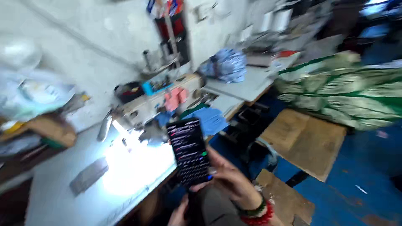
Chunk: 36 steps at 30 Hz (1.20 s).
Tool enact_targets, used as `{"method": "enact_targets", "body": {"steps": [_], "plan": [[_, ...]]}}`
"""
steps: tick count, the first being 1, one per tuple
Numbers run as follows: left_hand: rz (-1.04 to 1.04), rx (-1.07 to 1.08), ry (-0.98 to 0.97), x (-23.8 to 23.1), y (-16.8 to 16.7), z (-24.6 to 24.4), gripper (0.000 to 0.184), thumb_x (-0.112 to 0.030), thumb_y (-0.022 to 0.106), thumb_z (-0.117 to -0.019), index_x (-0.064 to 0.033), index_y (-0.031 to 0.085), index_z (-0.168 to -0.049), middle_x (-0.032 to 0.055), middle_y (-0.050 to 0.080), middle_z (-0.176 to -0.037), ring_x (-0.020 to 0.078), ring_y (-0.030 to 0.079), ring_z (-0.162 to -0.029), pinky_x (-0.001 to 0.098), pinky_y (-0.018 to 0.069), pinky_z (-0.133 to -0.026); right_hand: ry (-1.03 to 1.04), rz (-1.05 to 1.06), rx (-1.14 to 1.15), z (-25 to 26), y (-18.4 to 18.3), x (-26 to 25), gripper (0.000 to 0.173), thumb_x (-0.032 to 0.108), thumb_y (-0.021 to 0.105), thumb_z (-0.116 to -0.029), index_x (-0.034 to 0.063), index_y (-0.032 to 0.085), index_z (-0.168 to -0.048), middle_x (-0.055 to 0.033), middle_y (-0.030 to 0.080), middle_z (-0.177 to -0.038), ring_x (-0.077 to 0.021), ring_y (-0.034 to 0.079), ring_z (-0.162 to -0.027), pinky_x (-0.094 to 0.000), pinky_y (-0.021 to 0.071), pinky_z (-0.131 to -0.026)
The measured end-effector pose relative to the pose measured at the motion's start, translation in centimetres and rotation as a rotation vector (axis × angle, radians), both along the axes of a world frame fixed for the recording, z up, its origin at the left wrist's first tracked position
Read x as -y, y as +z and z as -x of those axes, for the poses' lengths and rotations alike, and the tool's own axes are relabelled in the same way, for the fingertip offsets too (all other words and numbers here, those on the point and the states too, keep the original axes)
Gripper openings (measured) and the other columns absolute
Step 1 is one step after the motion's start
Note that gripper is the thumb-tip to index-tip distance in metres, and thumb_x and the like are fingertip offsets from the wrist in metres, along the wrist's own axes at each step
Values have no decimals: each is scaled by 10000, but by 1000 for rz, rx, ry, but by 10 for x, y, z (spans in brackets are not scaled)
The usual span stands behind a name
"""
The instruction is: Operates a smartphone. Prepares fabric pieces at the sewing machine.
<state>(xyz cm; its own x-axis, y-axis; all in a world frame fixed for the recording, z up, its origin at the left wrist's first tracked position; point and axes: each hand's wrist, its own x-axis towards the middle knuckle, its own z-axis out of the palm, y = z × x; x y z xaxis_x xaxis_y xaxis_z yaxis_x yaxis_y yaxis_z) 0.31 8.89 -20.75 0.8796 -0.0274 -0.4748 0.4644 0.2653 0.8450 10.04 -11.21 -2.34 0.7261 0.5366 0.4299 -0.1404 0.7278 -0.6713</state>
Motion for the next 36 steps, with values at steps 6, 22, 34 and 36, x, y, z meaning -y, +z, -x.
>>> {"method": "enact_targets", "body": {"steps": [6,22,34,36], "plan": [[-192,700,34,-40,135,20,345,-250,485,-1094,-5,596,-1311,79,713,-1174,164,719,-991,347,623,-841,200,101,-110,-2,-52,-14,606,172,633,-994,179,389,-1549,-158,593,-1417,-346,677,-1171,-529,632,-862],[-431,871,541,-40,163,-72,130,-33,601,-979,54,668,-1048,91,710,-962,103,692,-832,254,603,-720,356,118,-225,-14,-84,-43,564,159,618,-1009,190,429,-1540,-135,589,-1432,-320,661,-1209,-509,617,-909],[-334,792,389,-29,142,-70,370,-159,340,-1109,10,668,-1098,2,718,-969,42,683,-933,268,582,-871,353,92,-261,-28,-82,-39,599,111,610,-995,187,399,-1550,-152,589,-1423,-338,670,-1189,-520,620,-890],[-389,816,407,-33,146,-74,355,-168,360,-1102,-5,672,-1054,-1,710,-921,43,680,-887,268,584,-837,361,80,-273,-27,-84,-40,606,99,614,-990,184,398,-1550,-159,588,-1421,-349,670,-1184,-530,619,-888]]}}
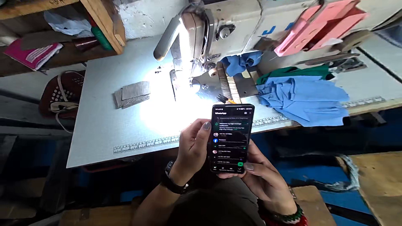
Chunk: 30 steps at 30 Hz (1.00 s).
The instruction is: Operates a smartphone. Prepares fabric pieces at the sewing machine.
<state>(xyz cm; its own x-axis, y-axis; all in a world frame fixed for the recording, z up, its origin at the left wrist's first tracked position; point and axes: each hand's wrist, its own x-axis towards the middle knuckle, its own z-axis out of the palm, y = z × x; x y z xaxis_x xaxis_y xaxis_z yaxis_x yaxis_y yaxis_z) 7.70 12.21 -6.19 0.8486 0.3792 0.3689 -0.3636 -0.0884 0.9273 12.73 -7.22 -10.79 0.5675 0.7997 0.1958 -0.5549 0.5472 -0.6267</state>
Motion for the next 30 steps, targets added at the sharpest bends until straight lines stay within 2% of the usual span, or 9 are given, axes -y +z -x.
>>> {"method": "enact_targets", "body": {"steps": [4,8,10,17,24,30], "plan": [[-37,2,0,-3,5,-2,297,-128,409,-1084,17,665,-1049,22,701,-893,55,676,-830,256,581,-783,6,-7,-28,3,-1,0,595,103,592,-997,188,393,-1551,-169,584,-1422,-360,666,-1190,-544,617,-885],[68,-23,-51,6,2,3,292,-81,384,-1085,43,634,-1171,40,719,-1018,68,695,-956,282,591,-891,-22,11,-94,3,3,-2,445,307,529,-1054,193,483,-1482,-168,637,-1357,-353,702,-1127,-528,637,-823],[108,-28,-63,10,-1,5,292,-65,385,-1081,54,619,-1208,43,718,-1046,67,695,-974,286,589,-911,-36,15,-114,5,3,-1,426,342,494,-1067,187,501,-1465,-167,656,-1328,-351,714,-1104,-533,638,-811],[85,15,-30,13,-5,6,282,-35,388,-1064,72,615,-1195,55,714,-1030,62,692,-955,269,586,-895,-28,-6,-134,8,1,-2,430,324,501,-1068,172,482,-1470,-190,644,-1335,-370,707,-1114,-545,636,-811],[83,-24,-11,12,-6,9,290,-23,377,-1055,66,613,-1199,56,712,-1019,66,691,-950,276,584,-897,-30,46,-140,11,1,-3,452,170,516,-1036,188,449,-1483,-178,613,-1364,-363,698,-1122,-541,637,-811],[95,-51,-16,11,-8,11,307,-41,359,-1061,52,611,-1210,56,707,-1018,76,690,-941,281,585,-889,-18,28,-154,10,-1,-5,420,209,517,-1049,185,479,-1467,-169,629,-1346,-352,700,-1122,-541,637,-812]]}}
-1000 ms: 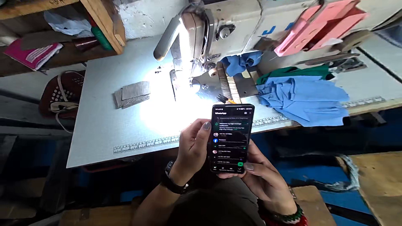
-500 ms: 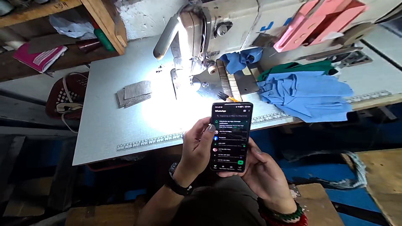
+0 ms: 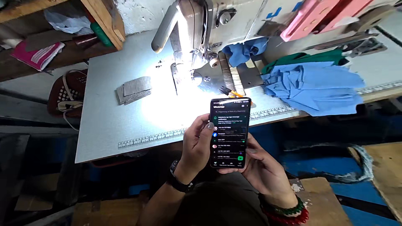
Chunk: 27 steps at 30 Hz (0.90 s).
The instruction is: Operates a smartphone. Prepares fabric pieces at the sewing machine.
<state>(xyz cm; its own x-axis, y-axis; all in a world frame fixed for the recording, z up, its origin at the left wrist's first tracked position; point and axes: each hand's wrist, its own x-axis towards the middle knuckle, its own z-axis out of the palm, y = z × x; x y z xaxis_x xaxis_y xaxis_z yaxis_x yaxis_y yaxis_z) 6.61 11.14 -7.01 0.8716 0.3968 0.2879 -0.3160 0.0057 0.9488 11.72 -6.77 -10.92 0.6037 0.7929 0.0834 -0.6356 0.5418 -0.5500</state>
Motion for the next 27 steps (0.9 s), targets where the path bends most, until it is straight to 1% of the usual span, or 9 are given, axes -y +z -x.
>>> {"method": "enact_targets", "body": {"steps": [8,11,15,18,21,24,27], "plan": [[-11,-5,-6,-3,-4,-1,314,-37,360,-1049,49,604,-1227,63,705,-1041,82,689,-967,288,582,-901,2,-3,-21,-2,-1,-1,415,228,494,-1059,182,465,-1471,-177,634,-1343,-355,704,-1117,-527,637,-819],[-13,-3,-19,-4,-5,-2,313,-30,360,-1041,53,592,-1234,75,700,-1046,93,689,-964,294,583,-899,-1,-2,-27,-2,-3,-2,424,207,494,-1055,167,455,-1476,-183,628,-1346,-359,700,-1122,-531,638,-818],[2,-10,-16,-4,-6,-1,310,-25,364,-1038,50,587,-1240,72,698,-1040,88,688,-961,287,582,-896,4,24,-16,-2,-2,-4,466,147,487,-1034,164,409,-1494,-173,615,-1352,-353,693,-1133,-538,636,-819],[-3,-16,-8,-4,-6,-1,308,-30,367,-1040,44,591,-1238,66,699,-1048,85,686,-969,288,580,-902,7,28,-14,-3,-2,-4,500,115,506,-1017,162,394,-1502,-169,613,-1351,-355,691,-1136,-546,635,-819],[9,-8,-13,-4,-6,-2,303,-19,376,-1037,48,586,-1245,73,699,-1049,92,690,-965,291,585,-898,15,6,-9,-3,-2,-4,501,103,512,-1015,150,393,-1500,-171,609,-1351,-353,689,-1140,-544,634,-831],[13,0,-21,-4,-6,-2,295,-4,389,-1032,47,581,-1250,72,699,-1053,91,691,-966,286,585,-894,6,13,-9,-3,-2,-4,511,109,520,-1015,152,389,-1507,-176,608,-1356,-358,690,-1138,-548,633,-833],[11,-11,-22,-4,-6,-2,309,-12,376,-1036,43,580,-1261,71,699,-1051,95,692,-960,289,587,-889,14,21,4,-3,-2,-4,542,118,524,-1015,166,370,-1533,-169,600,-1375,-353,681,-1156,-546,627,-852]]}}
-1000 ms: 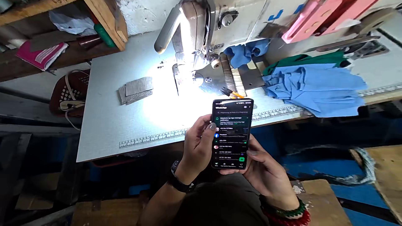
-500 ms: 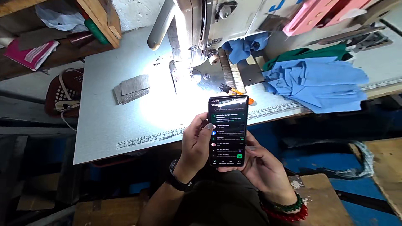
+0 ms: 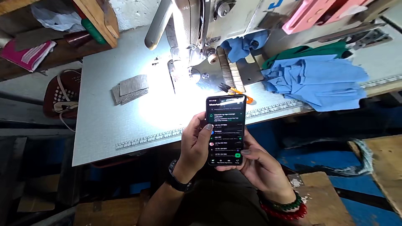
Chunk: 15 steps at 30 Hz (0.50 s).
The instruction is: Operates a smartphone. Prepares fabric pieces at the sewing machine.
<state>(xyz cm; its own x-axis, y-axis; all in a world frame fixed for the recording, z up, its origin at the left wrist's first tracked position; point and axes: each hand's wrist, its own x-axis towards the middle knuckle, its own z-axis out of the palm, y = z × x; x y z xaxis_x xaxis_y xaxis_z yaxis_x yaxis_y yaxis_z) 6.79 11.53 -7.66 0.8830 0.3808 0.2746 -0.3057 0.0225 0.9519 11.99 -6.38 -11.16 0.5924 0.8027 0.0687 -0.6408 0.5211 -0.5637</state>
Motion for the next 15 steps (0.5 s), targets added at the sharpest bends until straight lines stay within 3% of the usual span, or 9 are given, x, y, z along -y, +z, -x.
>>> {"method": "enact_targets", "body": {"steps": [5,11,15], "plan": [[23,-23,15,0,-1,1,324,-42,342,-1053,27,591,-1249,68,698,-1046,106,694,-957,308,592,-892,16,-2,4,-1,2,0,528,131,473,-1024,166,356,-1537,-165,592,-1382,-350,677,-1161,-543,626,-852],[49,-47,21,0,-1,0,367,-78,293,-1070,13,593,-1261,75,701,-1062,124,698,-973,333,595,-900,15,-6,-1,0,0,0,483,264,470,-1069,165,373,-1532,-181,608,-1373,-374,681,-1157,-550,631,-834],[63,-44,26,0,-1,0,369,-80,290,-1070,2,600,-1253,71,703,-1054,120,698,-962,328,593,-897,19,9,10,0,2,-1,455,257,430,-1091,162,367,-1531,-185,609,-1375,-371,691,-1144,-530,645,-799]]}}
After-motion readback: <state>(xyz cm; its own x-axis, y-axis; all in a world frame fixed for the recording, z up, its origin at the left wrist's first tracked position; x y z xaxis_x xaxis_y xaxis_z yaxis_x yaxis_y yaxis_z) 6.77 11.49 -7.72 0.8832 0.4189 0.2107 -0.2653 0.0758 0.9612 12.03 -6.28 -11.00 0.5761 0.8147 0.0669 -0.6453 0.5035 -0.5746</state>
